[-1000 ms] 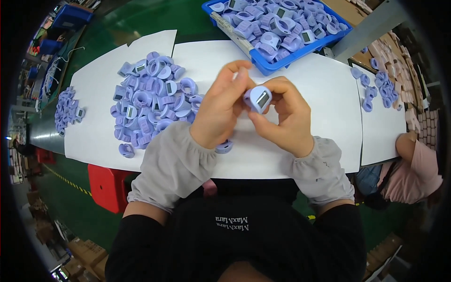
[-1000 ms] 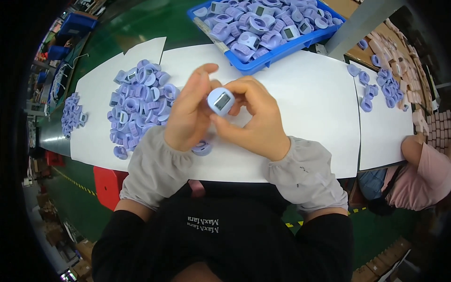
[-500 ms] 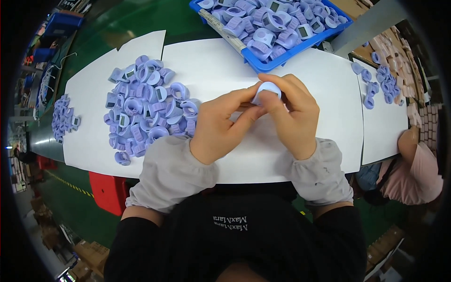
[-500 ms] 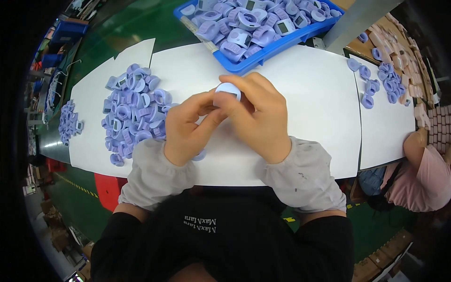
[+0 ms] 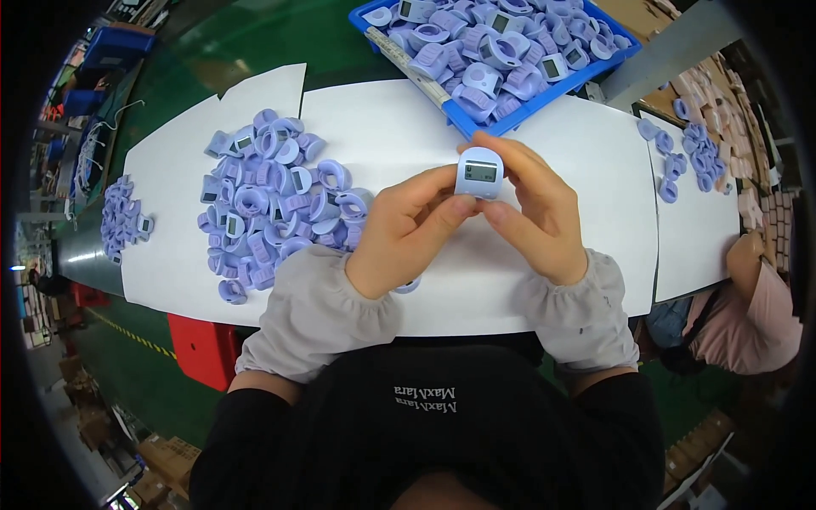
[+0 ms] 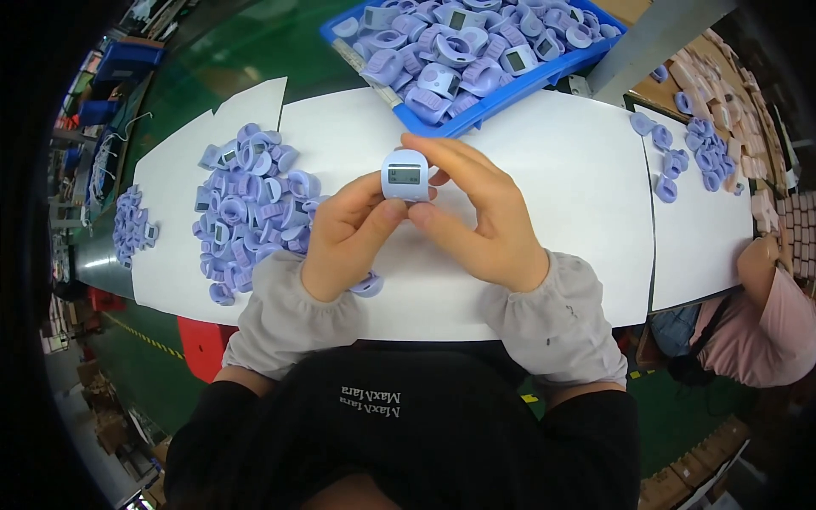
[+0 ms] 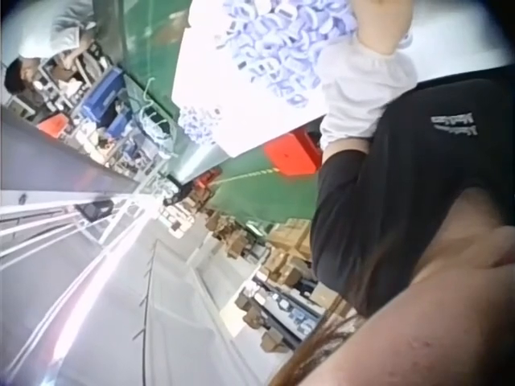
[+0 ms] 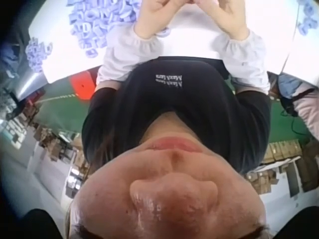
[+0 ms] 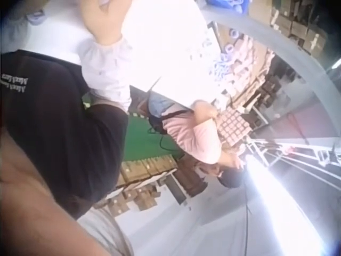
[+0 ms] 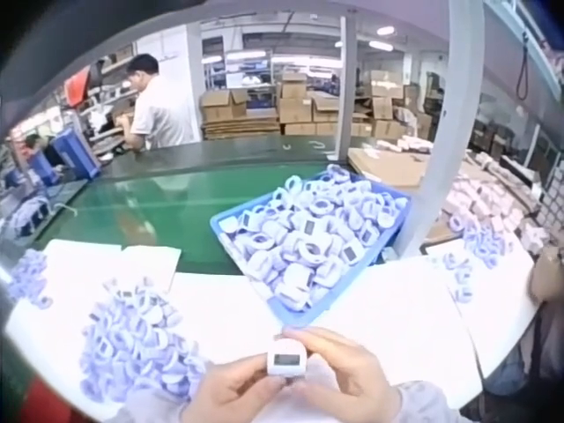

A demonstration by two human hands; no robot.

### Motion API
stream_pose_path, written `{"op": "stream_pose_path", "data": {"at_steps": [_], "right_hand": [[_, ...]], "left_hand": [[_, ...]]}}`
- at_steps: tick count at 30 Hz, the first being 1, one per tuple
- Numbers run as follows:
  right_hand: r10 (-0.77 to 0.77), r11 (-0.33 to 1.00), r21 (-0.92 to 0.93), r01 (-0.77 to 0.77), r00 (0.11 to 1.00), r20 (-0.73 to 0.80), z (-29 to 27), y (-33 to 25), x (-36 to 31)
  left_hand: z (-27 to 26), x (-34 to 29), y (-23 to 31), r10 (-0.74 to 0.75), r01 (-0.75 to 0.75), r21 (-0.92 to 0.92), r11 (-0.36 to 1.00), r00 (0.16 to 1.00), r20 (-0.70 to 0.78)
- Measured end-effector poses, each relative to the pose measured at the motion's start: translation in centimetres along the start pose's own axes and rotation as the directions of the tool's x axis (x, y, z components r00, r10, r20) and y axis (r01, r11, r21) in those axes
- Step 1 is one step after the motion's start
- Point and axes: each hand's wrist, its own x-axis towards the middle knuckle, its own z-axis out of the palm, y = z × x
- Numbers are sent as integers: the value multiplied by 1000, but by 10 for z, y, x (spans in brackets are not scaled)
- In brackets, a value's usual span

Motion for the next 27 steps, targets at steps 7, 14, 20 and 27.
{"op": "stream_pose_path", "data": {"at_steps": [7,14,20,27], "right_hand": [[-14,999,-30,17,997,78,-8,7,2],[111,994,-27,-108,982,152,-10,0,0],[50,998,-31,-50,999,-14,-1,4,-5],[173,984,35,-175,984,52,-3,1,-3]], "left_hand": [[-4,-1,-1,29,-32,72,997,998,49],[-6,-1,1,49,-53,92,994,998,44],[1,1,4,5,-5,-2,1000,998,62],[-2,4,0,-5,4,19,1000,999,49]]}}
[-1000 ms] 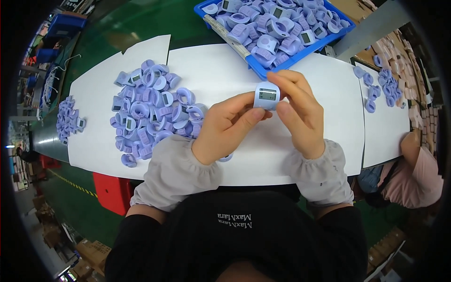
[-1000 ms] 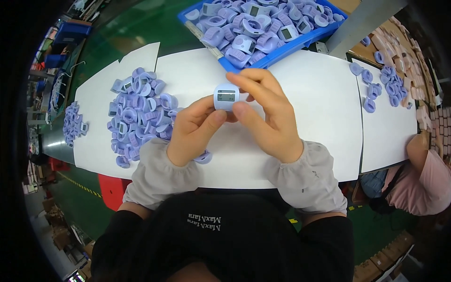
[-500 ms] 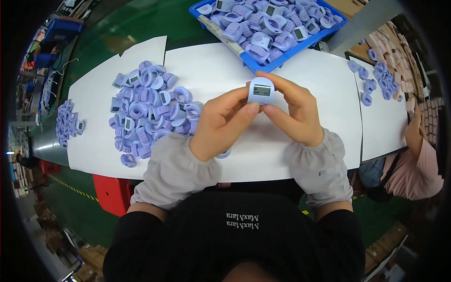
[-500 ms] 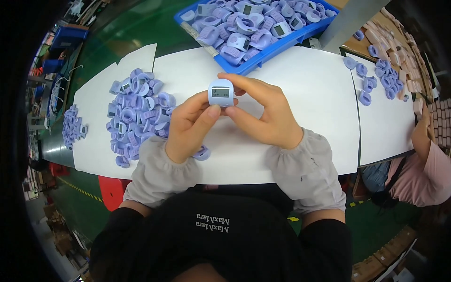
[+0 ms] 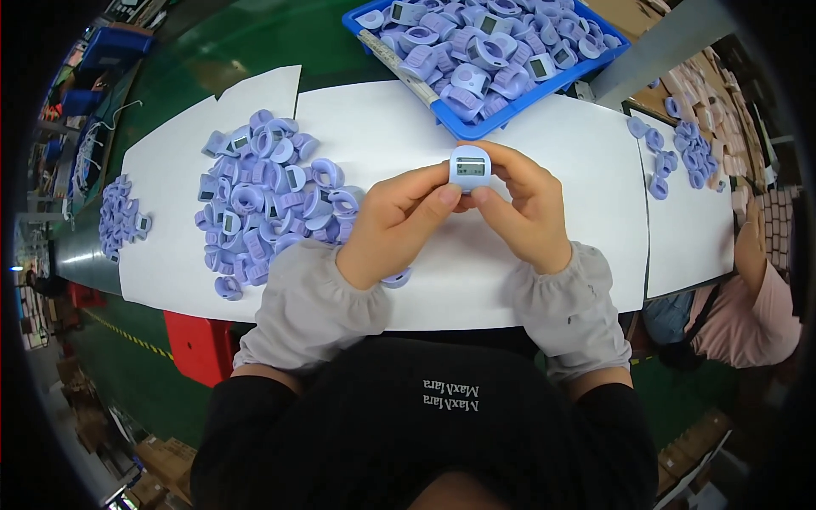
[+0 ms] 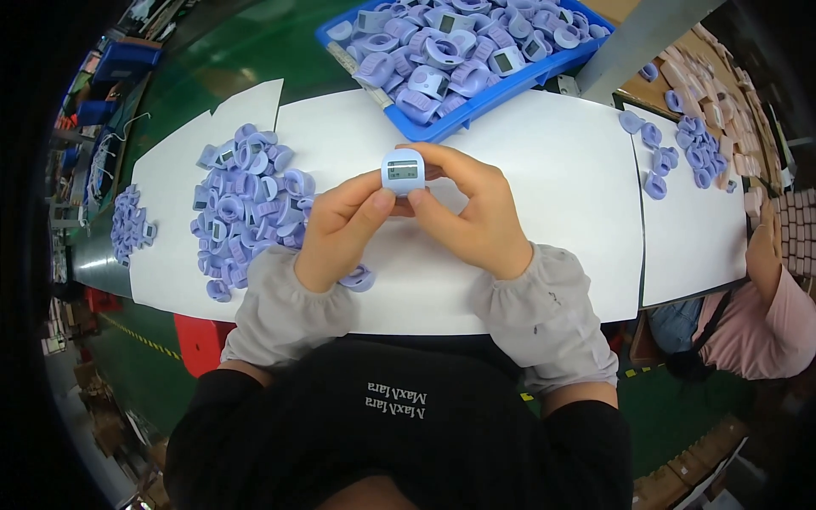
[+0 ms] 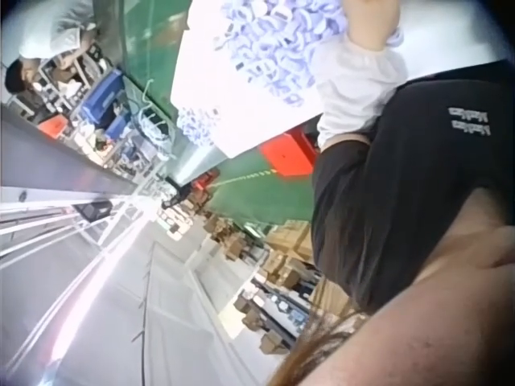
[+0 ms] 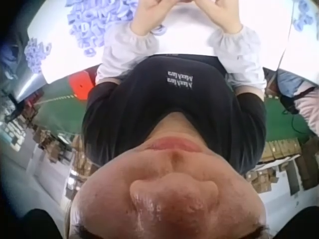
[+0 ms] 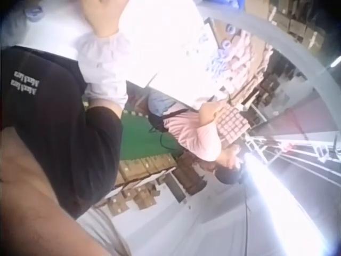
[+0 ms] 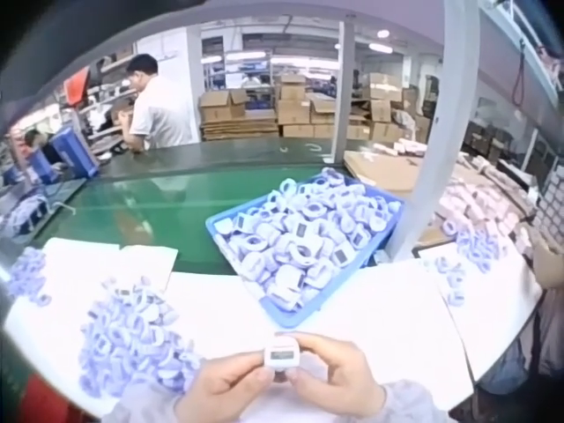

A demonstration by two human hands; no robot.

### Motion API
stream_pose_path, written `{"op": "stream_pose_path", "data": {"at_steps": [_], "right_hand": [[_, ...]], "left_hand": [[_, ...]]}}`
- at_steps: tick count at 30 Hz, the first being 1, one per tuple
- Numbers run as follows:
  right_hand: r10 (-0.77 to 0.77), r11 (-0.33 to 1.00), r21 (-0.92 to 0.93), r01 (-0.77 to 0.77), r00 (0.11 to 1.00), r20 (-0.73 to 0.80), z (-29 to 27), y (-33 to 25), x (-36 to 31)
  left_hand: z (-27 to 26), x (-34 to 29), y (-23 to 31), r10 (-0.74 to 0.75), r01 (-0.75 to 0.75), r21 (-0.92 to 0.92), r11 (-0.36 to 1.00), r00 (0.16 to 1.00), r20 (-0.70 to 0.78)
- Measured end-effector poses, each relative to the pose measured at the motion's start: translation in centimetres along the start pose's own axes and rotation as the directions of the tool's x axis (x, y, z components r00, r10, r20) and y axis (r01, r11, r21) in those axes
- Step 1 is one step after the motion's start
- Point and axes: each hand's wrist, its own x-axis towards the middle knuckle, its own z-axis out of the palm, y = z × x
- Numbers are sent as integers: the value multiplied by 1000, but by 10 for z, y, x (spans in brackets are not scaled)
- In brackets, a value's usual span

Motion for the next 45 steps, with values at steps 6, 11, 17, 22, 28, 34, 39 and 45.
{"op": "stream_pose_path", "data": {"at_steps": [6,11,17,22,28,34,39,45], "right_hand": [[30,999,37,-30,1000,9,0,3,0],[55,992,117,-44,994,-98,5,6,0],[51,994,98,-44,996,-70,2,4,1],[-100,981,-177,78,988,-121,-5,10,6],[-282,780,-621,76,929,-239,-12,-6,48],[-324,594,-801,75,934,-153,-16,0,53],[-359,782,-579,231,926,-115,-17,-9,24],[-163,971,-173,165,986,26,2,4,5]], "left_hand": [[-3,-2,3,-20,19,82,996,1000,22],[1,0,-3,21,-21,-13,1000,1000,12],[4,-1,-5,60,-61,-44,997,998,-31],[2,-5,15,83,-50,250,967,989,-123],[-34,-40,65,-76,-280,884,374,941,330],[-34,-49,47,-18,-389,893,228,915,403],[-13,-11,34,245,-286,721,631,955,164],[0,9,15,-82,80,-50,996,996,-41]]}}
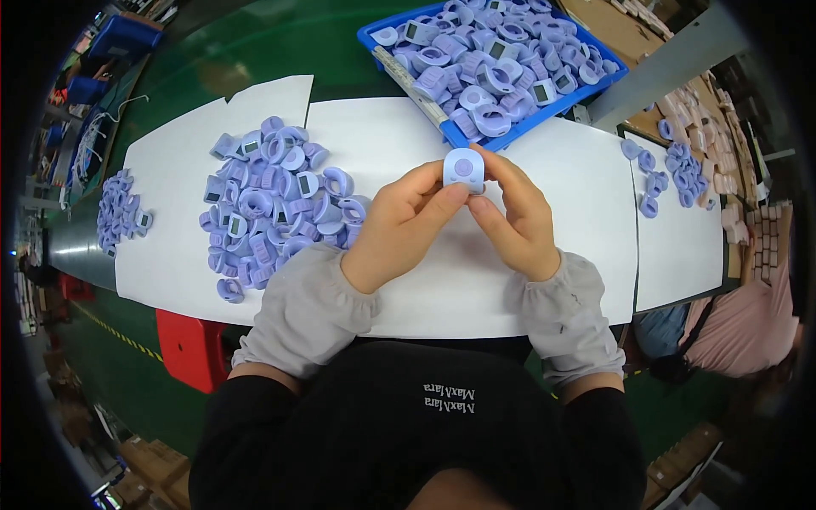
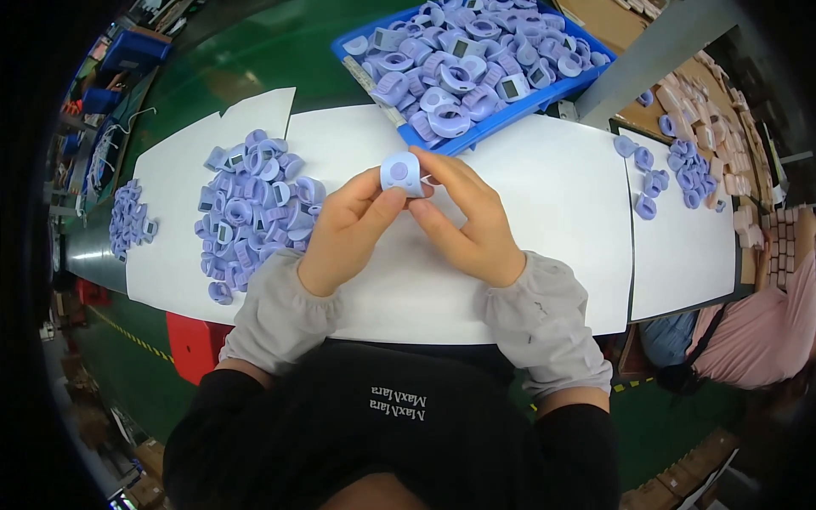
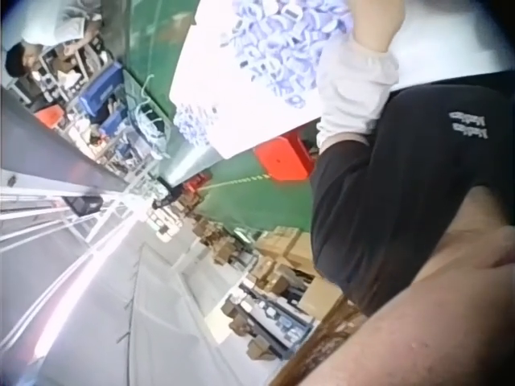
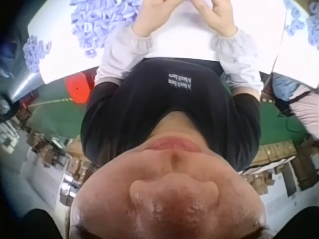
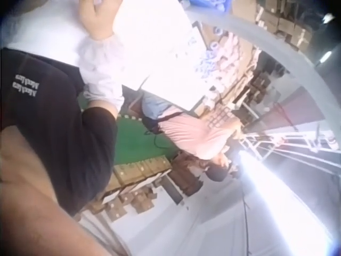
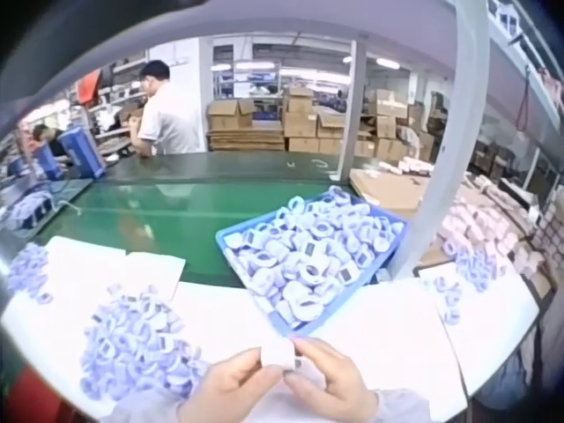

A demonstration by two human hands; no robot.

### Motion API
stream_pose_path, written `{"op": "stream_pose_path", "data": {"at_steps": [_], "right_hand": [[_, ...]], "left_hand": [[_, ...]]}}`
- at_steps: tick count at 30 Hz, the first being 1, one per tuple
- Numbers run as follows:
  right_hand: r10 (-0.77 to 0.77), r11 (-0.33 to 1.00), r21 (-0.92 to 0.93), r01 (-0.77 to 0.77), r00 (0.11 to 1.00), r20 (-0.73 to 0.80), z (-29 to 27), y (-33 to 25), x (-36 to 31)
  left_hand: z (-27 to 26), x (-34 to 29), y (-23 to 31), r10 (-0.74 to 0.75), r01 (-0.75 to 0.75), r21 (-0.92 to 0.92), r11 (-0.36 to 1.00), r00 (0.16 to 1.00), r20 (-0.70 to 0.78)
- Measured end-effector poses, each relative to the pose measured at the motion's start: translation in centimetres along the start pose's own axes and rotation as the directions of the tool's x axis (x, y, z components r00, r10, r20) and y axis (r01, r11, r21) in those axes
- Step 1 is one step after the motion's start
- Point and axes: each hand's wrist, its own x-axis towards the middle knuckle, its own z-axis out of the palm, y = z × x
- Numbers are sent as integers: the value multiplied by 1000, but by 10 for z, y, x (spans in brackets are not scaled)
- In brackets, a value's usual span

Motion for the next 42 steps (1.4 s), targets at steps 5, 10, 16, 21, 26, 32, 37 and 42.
{"op": "stream_pose_path", "data": {"at_steps": [5,10,16,21,26,32,37,42], "right_hand": [[109,965,234,-117,993,48,-4,3,1],[52,964,263,-31,996,-72,-4,11,0],[112,931,346,-113,993,23,1,10,-8],[1,1000,24,1,996,-89,-1,2,-2],[24,992,125,-35,996,87,-8,3,0],[140,967,201,-159,985,103,-7,1,-4],[85,974,214,-79,996,-20,-1,5,-4],[180,964,180,-195,979,97,-8,-3,-2]], "left_hand": [[-5,-2,-12,51,-56,178,982,998,30],[3,-2,-5,91,-107,-98,989,984,-156],[-7,-3,-15,118,-106,150,983,990,-77],[-3,-8,-7,112,-111,172,979,994,5],[-9,-8,-12,139,-142,251,957,990,33],[-6,-7,-21,189,-184,169,968,982,-12],[-9,-6,-21,167,-169,190,967,986,27],[-8,-7,-21,171,-171,175,970,985,11]]}}
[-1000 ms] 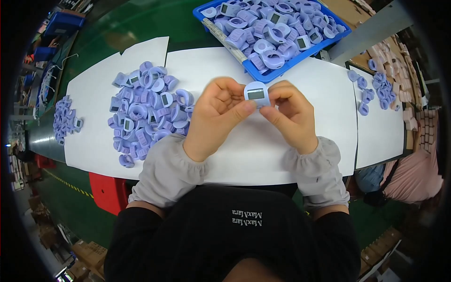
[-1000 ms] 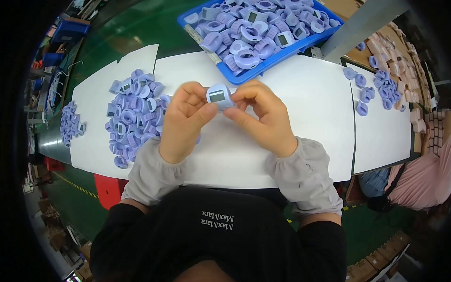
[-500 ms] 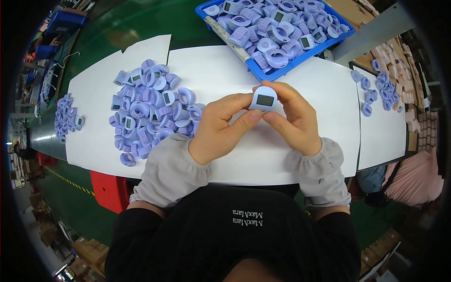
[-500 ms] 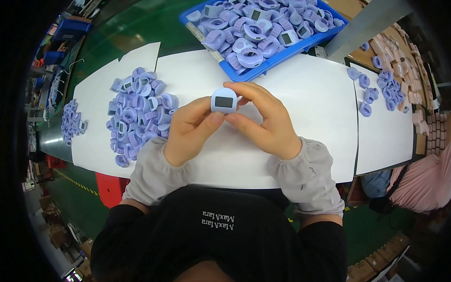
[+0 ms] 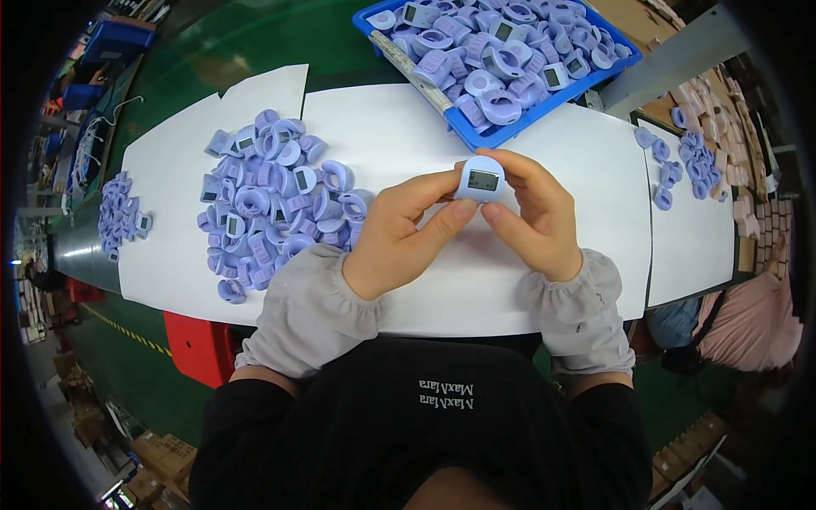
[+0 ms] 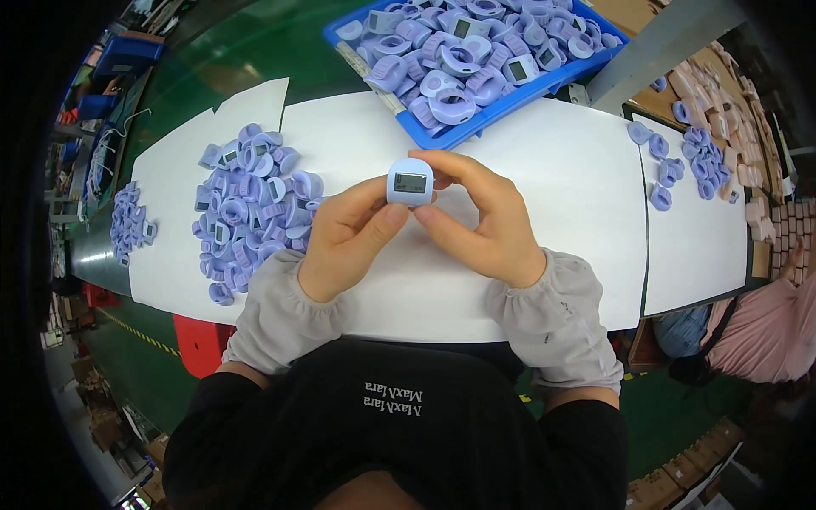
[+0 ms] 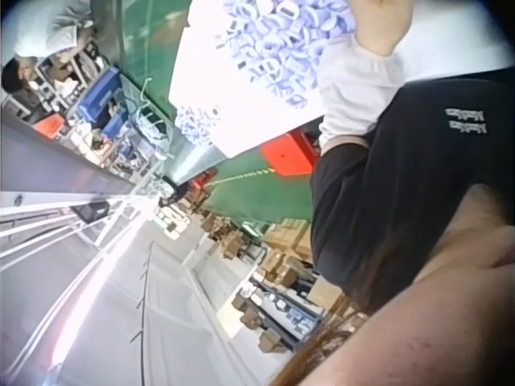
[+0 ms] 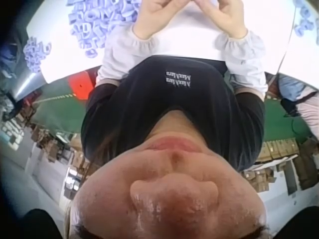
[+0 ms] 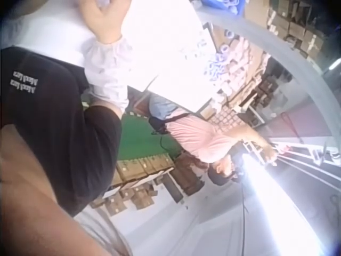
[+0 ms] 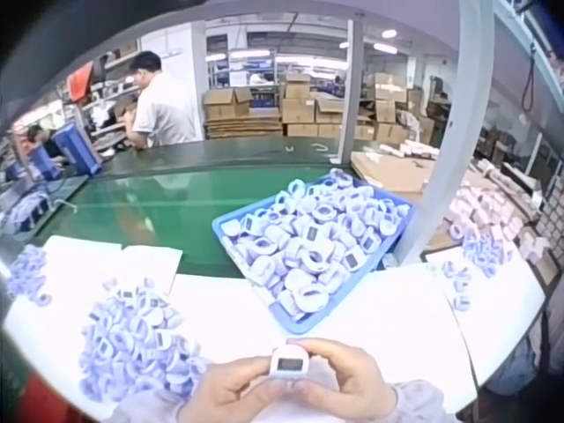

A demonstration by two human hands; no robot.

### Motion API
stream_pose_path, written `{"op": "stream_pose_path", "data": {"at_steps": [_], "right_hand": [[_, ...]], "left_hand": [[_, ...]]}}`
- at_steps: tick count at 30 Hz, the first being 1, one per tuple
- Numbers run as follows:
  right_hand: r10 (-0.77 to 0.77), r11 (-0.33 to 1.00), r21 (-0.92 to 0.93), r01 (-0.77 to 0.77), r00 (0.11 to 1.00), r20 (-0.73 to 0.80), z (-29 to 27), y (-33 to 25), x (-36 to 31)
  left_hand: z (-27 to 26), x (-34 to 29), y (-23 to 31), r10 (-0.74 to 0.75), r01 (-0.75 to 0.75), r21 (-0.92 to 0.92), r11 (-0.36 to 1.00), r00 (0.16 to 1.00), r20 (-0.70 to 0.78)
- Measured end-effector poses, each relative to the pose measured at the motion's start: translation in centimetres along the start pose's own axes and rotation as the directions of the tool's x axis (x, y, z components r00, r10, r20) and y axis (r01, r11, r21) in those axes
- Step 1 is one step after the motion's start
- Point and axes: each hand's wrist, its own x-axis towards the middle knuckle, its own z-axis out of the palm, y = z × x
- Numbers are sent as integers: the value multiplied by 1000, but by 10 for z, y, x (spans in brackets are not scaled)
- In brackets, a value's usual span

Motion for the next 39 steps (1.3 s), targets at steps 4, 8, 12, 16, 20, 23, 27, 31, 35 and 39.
{"op": "stream_pose_path", "data": {"at_steps": [4,8,12,16,20,23,27,31,35,39], "right_hand": [[-21,1000,-20,21,999,-41,2,1,-1],[-39,998,-60,34,997,-74,2,-1,-2],[-38,998,-45,35,996,-77,3,-1,-1],[-26,999,-28,24,997,-78,3,-1,-2],[-19,1000,-25,17,995,-100,4,-1,-2],[-8,1000,-6,8,995,-95,3,-1,-3],[29,999,23,-26,994,-108,4,-1,-3],[19,999,32,-16,993,-113,5,-1,-2],[-9,1000,-6,8,993,-118,5,1,-2],[-46,997,55,58,980,-195,8,6,-2]], "left_hand": [[1,1,-1,-5,5,-1,1000,1000,14],[2,1,6,-65,64,25,998,998,22],[1,1,4,-31,30,47,998,999,12],[2,1,3,-36,36,38,999,999,4],[2,2,9,-69,68,66,996,998,16],[2,1,12,-50,45,151,988,998,27],[2,3,12,-49,43,159,986,998,35],[3,2,12,-42,38,152,988,999,22],[5,1,7,8,-8,112,994,1000,1],[6,3,6,20,-22,99,995,1000,17]]}}
